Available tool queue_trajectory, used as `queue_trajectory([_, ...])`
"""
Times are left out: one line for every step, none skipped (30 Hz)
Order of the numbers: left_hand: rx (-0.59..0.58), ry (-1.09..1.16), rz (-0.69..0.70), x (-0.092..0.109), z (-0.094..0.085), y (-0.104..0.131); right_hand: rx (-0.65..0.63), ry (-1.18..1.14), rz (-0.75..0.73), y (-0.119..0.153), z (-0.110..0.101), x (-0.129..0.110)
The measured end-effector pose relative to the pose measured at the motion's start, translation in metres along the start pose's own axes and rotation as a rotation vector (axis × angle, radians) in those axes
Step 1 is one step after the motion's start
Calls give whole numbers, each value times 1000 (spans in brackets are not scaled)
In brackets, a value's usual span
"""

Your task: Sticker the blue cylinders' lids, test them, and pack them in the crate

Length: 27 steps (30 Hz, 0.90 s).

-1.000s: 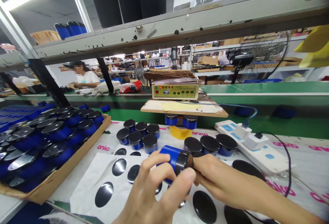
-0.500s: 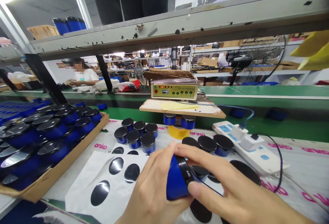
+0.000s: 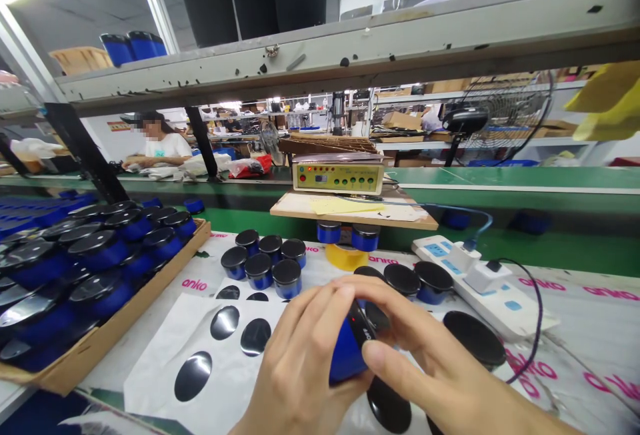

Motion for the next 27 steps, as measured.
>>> queue_trajectory([-2,-20,6,0,1,1,-23,-31,17,1,0,1])
queue_trajectory([-7,-41,10,0,2,2,-34,-55,39,2,1,2])
queue_trajectory([-12,-64,16,-1,4,2,-35,-72,60,3,1,2])
queue_trajectory([-16,-89,22,-1,5,3,-28,-86,76,3,2,3])
queue_trajectory([-19,-116,28,-1,6,3,-15,-103,87,3,3,3])
queue_trajectory([-22,-142,35,0,7,3,-2,-123,92,3,5,3])
queue_trajectory([-27,-164,39,0,8,3,12,-148,97,3,6,3])
queue_trajectory([-33,-181,47,1,9,3,21,-172,104,2,8,3])
queue_trajectory([-36,-193,55,2,9,3,34,-191,117,2,9,3])
queue_trajectory([-36,-200,58,3,10,2,52,-199,127,3,11,3])
queue_trajectory([-36,-205,59,4,10,2,70,-198,136,3,12,2])
queue_trajectory([-39,-212,61,5,10,2,90,-190,140,4,12,1])
queue_trajectory([-45,-224,68,6,11,3,109,-174,138,5,12,-1])
queue_trajectory([-51,-238,77,7,12,3,126,-150,133,6,12,-3])
queue_trajectory([-60,-255,85,7,13,5,144,-121,130,7,12,-6])
queue_trajectory([-66,-270,98,8,14,6,159,-90,127,8,12,-8])
queue_trajectory([-70,-280,109,8,15,7,170,-57,125,9,12,-10])
queue_trajectory([-72,-285,110,8,17,8,180,-25,123,9,12,-11])
queue_trajectory([-70,-284,108,8,18,9,185,2,125,9,13,-12])
queue_trajectory([-70,-275,101,8,18,9,186,23,128,8,13,-12])
queue_trajectory([-58,-249,87,8,18,9,182,36,133,8,13,-11])
queue_trajectory([-44,-204,57,7,17,9,174,38,140,7,12,-10])
queue_trajectory([-33,-139,3,6,15,8,162,25,151,7,11,-7])
queue_trajectory([-25,-59,-79,4,12,7,146,-2,166,6,9,-5])
queue_trajectory([-22,25,-187,1,8,7,123,-30,186,6,6,-3])
queue_trajectory([-22,101,-308,-2,4,8,95,-43,209,6,3,-1])
queue_trajectory([-22,160,-420,-5,0,8,62,-29,238,6,-1,-1])
Point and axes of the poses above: each hand's wrist, its own y-axis away from the middle knuckle, its own z-axis out of the palm, x = y × z, the point moved 2 cm from there along -y, towards the middle knuckle, and after that the axes turned 13 degrees about -x, right-handed, at the moved point
